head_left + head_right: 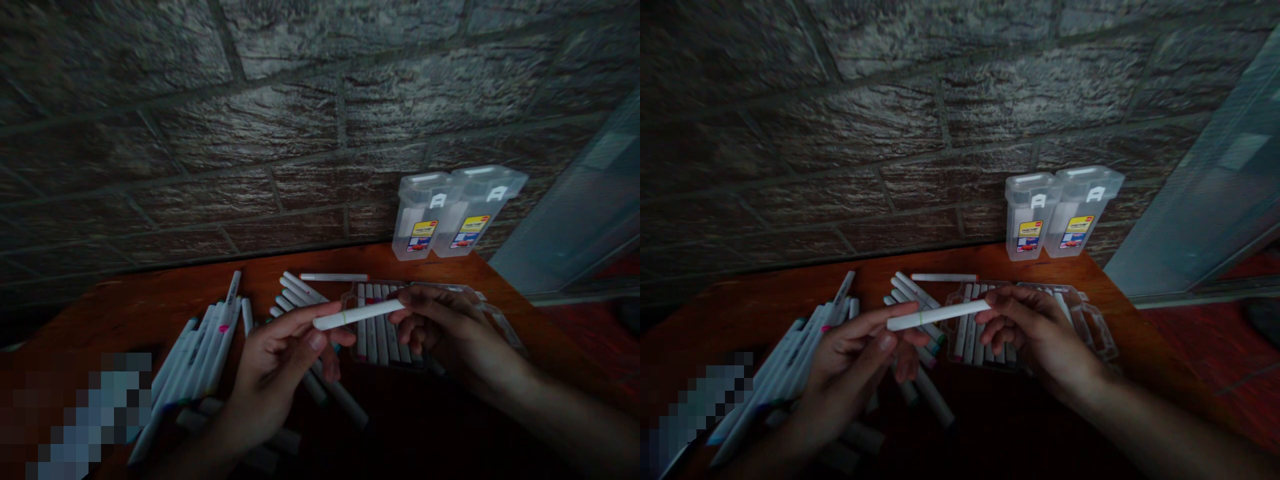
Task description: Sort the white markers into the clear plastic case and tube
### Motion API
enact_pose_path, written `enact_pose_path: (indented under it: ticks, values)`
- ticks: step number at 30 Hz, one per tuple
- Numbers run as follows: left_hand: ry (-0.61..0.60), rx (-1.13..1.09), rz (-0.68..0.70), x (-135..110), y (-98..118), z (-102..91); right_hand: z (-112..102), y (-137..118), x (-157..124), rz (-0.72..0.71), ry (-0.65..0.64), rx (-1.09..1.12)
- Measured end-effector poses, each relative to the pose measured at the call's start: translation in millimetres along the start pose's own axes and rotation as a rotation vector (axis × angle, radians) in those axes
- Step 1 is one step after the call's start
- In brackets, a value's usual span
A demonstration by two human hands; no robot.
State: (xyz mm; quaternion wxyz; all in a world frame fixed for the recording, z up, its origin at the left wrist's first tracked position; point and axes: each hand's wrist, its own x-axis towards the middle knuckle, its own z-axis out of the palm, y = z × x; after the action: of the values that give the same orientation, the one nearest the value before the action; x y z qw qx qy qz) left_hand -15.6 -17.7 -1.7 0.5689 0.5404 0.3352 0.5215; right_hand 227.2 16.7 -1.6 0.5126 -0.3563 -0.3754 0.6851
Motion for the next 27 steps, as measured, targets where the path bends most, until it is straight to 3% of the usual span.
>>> enact_pose_path:
  ticks: [17, 27]
  values:
    - [0.109, -0.051, -0.057, 8.8, -5.2, -2.2, -1.9, -1.2, -4.7, -0.217, -0.100, -0.195]
    - [0.044, 0.189, 0.035, 2.9, 0.7, 1.1, -3.9, -0.5, -0.2, -0.120, -0.047, -0.054]
